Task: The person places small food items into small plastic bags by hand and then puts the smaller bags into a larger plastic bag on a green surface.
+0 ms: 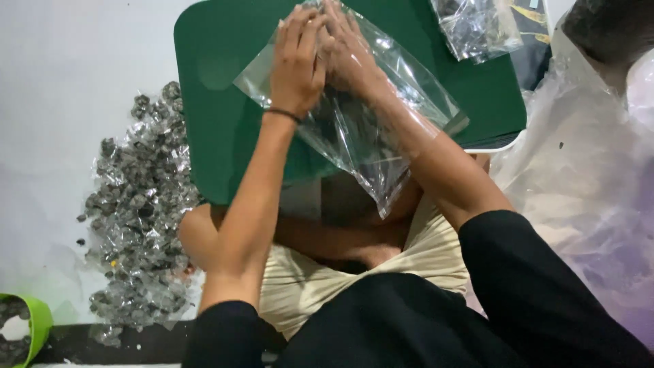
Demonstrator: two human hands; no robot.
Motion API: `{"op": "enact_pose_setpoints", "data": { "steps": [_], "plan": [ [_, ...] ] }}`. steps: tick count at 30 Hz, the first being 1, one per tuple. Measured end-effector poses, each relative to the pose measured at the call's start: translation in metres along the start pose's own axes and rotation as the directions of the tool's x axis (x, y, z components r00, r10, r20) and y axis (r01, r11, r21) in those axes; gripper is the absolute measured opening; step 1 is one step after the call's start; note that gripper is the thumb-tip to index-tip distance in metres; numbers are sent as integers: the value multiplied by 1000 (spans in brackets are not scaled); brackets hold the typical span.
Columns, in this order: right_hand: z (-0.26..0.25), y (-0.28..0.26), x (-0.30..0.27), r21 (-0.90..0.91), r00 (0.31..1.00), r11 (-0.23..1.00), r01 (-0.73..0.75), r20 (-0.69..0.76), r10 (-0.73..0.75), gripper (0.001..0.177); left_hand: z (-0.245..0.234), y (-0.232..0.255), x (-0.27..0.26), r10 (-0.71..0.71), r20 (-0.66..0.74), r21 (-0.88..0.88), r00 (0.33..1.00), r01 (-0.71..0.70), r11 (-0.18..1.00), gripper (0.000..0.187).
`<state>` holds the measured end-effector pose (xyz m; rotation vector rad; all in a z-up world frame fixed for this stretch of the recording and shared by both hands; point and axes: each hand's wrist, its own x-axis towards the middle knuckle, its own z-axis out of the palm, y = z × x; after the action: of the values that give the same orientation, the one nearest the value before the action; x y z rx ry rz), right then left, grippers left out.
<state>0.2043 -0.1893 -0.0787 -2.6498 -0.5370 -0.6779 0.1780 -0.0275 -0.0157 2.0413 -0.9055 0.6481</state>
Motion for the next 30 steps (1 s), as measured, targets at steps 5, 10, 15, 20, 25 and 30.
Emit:
{"op": "enact_pose_setpoints", "data": {
  "steps": [5, 10, 15, 20, 25, 30],
  "plan": [
    [-3, -3, 2, -19, 990, 996, -84, 111, 86, 66, 40, -86, 18, 21, 252, 240, 968, -83, 967, 43],
    [-8, -1, 4, -40, 984, 996, -82, 153, 87, 65, 15, -82, 23, 87, 265, 195, 960, -142, 970, 36],
    [-17, -4, 3, -32, 980, 989, -143, 139, 146, 65, 14, -94, 17, 71, 479, 194, 875, -184, 964, 57],
    [-34, -7, -3, -52, 927, 991, -125, 350, 136, 75, 12, -89, 13, -72, 629, 300, 774, -156, 941, 76],
    [-33, -7, -16, -25, 951, 991, -135, 277, 137, 70, 16, -85, 13, -123, 633, 313, 765, -107, 944, 81],
    [-51, -10, -14, 0, 940, 992, -128, 320, 121, 66, 18, -84, 16, -150, 639, 340, 754, -101, 935, 79]
  ]
}}
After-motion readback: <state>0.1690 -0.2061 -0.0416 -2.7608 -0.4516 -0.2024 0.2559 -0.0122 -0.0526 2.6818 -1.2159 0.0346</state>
